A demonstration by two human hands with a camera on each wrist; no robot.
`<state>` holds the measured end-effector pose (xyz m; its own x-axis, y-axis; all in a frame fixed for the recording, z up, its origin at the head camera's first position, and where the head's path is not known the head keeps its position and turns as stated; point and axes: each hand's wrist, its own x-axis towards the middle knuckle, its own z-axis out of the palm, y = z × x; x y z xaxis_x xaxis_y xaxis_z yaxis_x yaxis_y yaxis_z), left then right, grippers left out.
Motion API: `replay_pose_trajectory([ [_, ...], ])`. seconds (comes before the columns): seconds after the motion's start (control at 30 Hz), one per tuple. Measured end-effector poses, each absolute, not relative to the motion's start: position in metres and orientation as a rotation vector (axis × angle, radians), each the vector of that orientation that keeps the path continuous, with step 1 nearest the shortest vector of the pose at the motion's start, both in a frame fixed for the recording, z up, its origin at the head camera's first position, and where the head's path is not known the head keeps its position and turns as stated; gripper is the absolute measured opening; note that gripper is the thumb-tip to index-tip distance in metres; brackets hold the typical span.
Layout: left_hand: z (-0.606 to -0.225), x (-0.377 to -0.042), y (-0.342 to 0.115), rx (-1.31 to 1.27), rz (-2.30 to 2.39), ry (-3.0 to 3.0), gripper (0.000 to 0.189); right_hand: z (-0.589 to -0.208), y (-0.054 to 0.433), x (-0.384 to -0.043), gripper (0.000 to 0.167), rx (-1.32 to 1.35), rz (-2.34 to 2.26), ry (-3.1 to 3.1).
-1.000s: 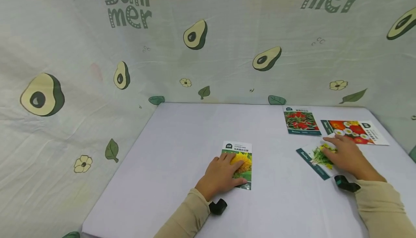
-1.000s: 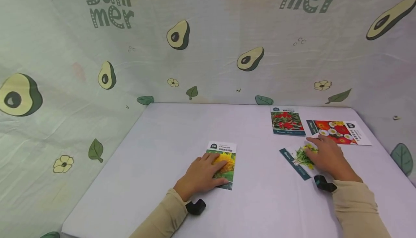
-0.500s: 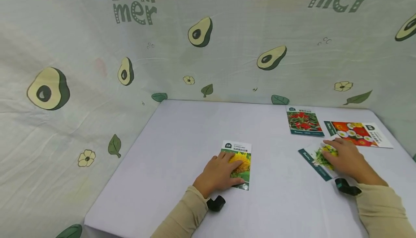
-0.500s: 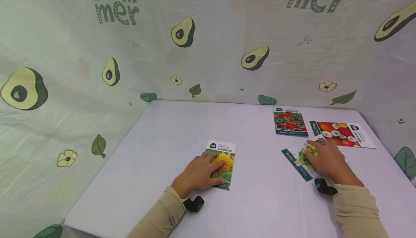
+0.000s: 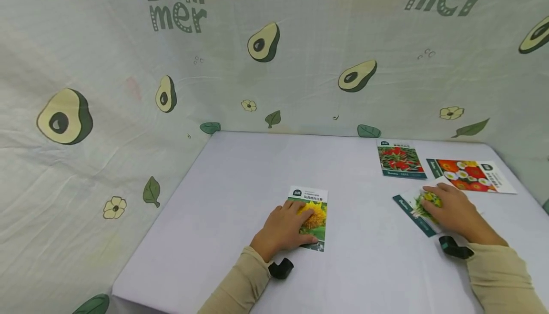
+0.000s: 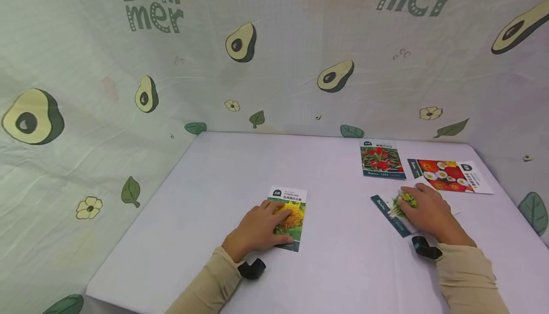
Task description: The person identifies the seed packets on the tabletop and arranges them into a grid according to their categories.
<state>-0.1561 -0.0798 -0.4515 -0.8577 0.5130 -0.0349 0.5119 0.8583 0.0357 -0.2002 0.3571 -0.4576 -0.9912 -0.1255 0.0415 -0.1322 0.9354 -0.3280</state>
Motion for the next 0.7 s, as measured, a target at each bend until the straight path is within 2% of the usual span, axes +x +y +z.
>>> replay_pose_trajectory([
  [0.7,-0.450,-0.160,-0.093,0.773,0.123,3.016,0.074,-0.464,0.359,-0.204,0.055,0.215,0.446,-3.145],
])
